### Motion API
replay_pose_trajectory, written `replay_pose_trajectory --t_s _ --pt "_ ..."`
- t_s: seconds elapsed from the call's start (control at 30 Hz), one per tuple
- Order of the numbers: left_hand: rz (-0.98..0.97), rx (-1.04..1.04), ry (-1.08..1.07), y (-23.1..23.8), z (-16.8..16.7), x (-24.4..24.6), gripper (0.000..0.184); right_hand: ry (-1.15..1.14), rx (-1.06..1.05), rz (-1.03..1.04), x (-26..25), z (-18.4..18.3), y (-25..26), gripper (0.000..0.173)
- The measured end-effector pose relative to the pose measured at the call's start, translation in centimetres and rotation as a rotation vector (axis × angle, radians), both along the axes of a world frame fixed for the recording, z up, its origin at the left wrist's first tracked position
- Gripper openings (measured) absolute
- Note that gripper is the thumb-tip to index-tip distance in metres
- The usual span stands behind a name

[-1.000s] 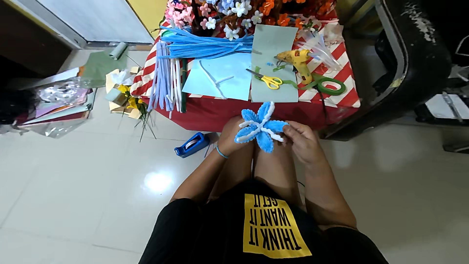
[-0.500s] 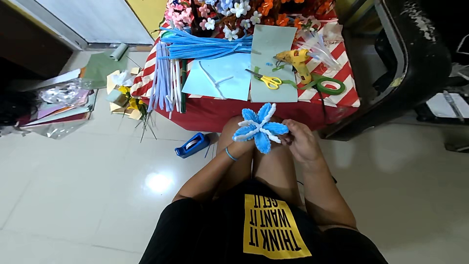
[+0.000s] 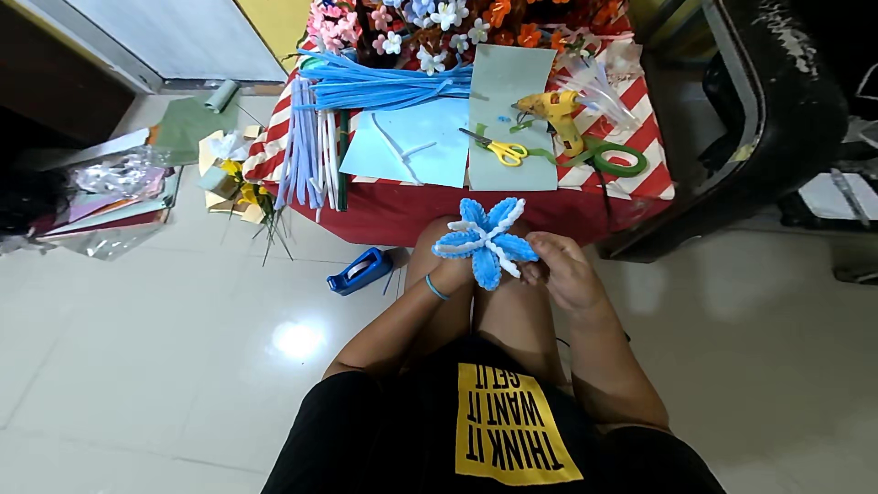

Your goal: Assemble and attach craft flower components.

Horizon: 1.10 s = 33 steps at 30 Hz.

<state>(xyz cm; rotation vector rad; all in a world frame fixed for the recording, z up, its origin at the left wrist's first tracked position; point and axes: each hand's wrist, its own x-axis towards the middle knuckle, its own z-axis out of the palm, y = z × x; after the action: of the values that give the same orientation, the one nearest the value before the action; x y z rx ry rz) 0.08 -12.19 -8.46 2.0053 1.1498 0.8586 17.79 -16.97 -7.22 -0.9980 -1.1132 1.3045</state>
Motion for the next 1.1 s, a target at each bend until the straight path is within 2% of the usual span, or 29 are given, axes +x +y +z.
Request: replay_pose_trajectory --t_s 0.2,0.4,0.73,0.9,1.1 --pt "-0.026 -0.022 0.004 0.1 -0.1 0.1 0.021 0.012 -0.043 0.021 -0.1 0.4 -0.2 0.037" --pt "-0.003 -0.02 -0.068 0.2 0.3 0.1 0.019 0.006 -0.025 0.06 -0.1 0.4 -0.2 0.031" --pt "0.003 -0.057 -0.041 0.6 0.7 0.0 0.019 -0.005 0.192 0.031 -0.5 -2.2 0.6 0.023" --pt "0.008 -0.083 -0.05 1.1 -0.3 -0.2 0.018 -0.043 0.107 -0.047 -0.4 -1.5 0.6 0.034" --pt "-0.178 -0.031 0.022 -0.1 0.8 -0.9 0.021 -0.171 0.064 -0.16 0.5 -0.2 1.4 0.042"
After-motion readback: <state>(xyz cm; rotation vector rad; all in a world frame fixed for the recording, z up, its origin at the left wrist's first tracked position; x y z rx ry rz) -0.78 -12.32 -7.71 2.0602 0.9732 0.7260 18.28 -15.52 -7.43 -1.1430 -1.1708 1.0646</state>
